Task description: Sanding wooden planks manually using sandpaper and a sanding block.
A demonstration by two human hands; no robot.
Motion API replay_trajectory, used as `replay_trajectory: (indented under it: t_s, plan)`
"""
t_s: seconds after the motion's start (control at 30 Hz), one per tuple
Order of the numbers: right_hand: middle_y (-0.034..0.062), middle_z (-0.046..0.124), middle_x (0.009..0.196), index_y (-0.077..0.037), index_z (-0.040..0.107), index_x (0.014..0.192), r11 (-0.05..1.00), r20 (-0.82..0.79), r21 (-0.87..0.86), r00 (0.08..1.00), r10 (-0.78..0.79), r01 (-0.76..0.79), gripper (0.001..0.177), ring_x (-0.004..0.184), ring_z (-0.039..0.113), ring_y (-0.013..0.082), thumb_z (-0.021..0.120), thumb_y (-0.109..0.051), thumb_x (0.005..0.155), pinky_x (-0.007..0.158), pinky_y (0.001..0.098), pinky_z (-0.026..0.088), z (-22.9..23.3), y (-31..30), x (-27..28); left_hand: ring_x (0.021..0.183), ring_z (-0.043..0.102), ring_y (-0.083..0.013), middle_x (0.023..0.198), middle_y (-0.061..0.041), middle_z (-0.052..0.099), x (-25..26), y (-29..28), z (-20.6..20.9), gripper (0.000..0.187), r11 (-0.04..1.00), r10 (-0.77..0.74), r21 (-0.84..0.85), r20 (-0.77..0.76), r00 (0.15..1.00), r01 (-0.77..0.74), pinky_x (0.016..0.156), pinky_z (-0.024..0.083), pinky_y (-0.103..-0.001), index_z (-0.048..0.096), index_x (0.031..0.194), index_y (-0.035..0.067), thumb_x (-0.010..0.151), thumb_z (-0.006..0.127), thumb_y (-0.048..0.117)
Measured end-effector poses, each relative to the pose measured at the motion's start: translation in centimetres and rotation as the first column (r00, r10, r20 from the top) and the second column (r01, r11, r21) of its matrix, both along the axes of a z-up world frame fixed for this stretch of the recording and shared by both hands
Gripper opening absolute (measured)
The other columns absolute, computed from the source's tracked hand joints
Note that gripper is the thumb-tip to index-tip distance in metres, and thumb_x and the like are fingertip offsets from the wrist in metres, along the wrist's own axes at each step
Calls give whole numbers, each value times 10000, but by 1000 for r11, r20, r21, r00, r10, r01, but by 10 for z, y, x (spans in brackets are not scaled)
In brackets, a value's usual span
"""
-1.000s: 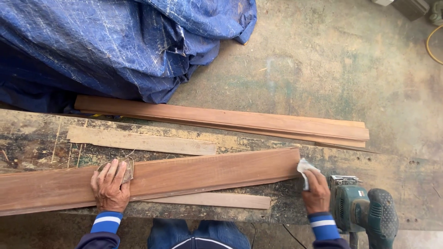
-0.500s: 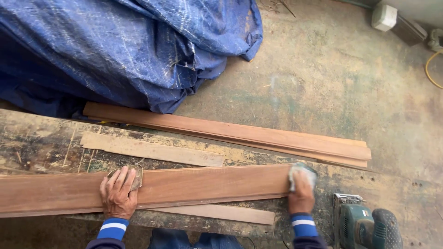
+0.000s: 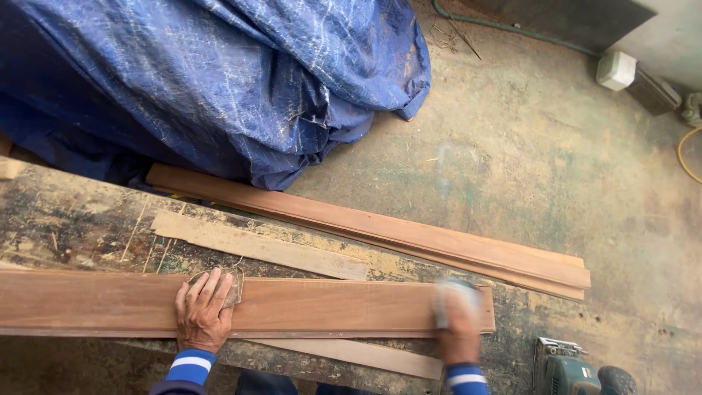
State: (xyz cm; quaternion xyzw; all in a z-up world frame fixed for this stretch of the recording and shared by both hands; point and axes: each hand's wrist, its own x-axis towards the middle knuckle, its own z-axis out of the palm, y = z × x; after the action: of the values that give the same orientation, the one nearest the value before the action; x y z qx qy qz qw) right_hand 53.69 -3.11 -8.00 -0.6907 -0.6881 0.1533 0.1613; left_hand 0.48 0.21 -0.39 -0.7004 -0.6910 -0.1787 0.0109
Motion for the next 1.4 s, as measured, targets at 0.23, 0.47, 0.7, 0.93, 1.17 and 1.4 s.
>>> replay_trajectory:
  t_s: [0.23,0.47,0.7,0.93,1.17,1.4]
  plan:
    - [219,583,1404,-35,552,1381,969,38,241,996,-75,64,569,1266,581,397,670,-56,824,1092,485,462,-7,-7,-88,1379,486,-241,1494,-14,547,2,2,10,609,1000,2,-26,-2,1000,-2,1204,312,-530,611,1364,231,765,715,195]
    - [167,498,1527,-89,531,1454,890,-115,29,883,454,-454,884,1442,419,346,614,139,604,1186,504,333,26,-15,-127,1367,481,-247,1485,-17,540,2,2,10,620,999,-18,-30,15,1000,18,1189,305,-539,606,1365,231,757,725,208]
    - [263,563,1441,-26,558,1412,985,-125,155,991,-52,71,681,1381,519,418,476,77,744,1196,476,364,17,-18,-35,1369,484,-267,1486,-46,544,3,3,19,611,1000,-22,6,0,1000,22,1180,310,-546,605,1368,204,768,717,177]
    - [153,494,1539,-130,478,1494,877,-182,167,860,477,-451,788,1439,440,350,645,4,735,1190,507,352,72,1,-243,1370,459,-277,1492,-61,521,3,6,19,648,998,-64,0,11,998,64,1162,309,-562,577,1387,195,758,731,190]
    - [170,603,1460,-95,598,1435,973,-192,121,966,-172,197,537,1385,559,327,539,57,923,1189,435,423,43,-17,-80,1399,432,-275,1533,-69,484,-5,4,9,643,997,-77,-25,13,997,78,1196,286,-553,555,1424,195,807,737,194]
    - [199,551,1476,-83,563,1425,978,-123,184,990,-76,98,576,1402,484,379,623,-36,854,1177,497,359,48,-14,-278,1371,429,-305,1501,-105,490,-4,7,20,663,993,-91,-72,77,993,97,1149,287,-585,563,1397,151,760,733,211]
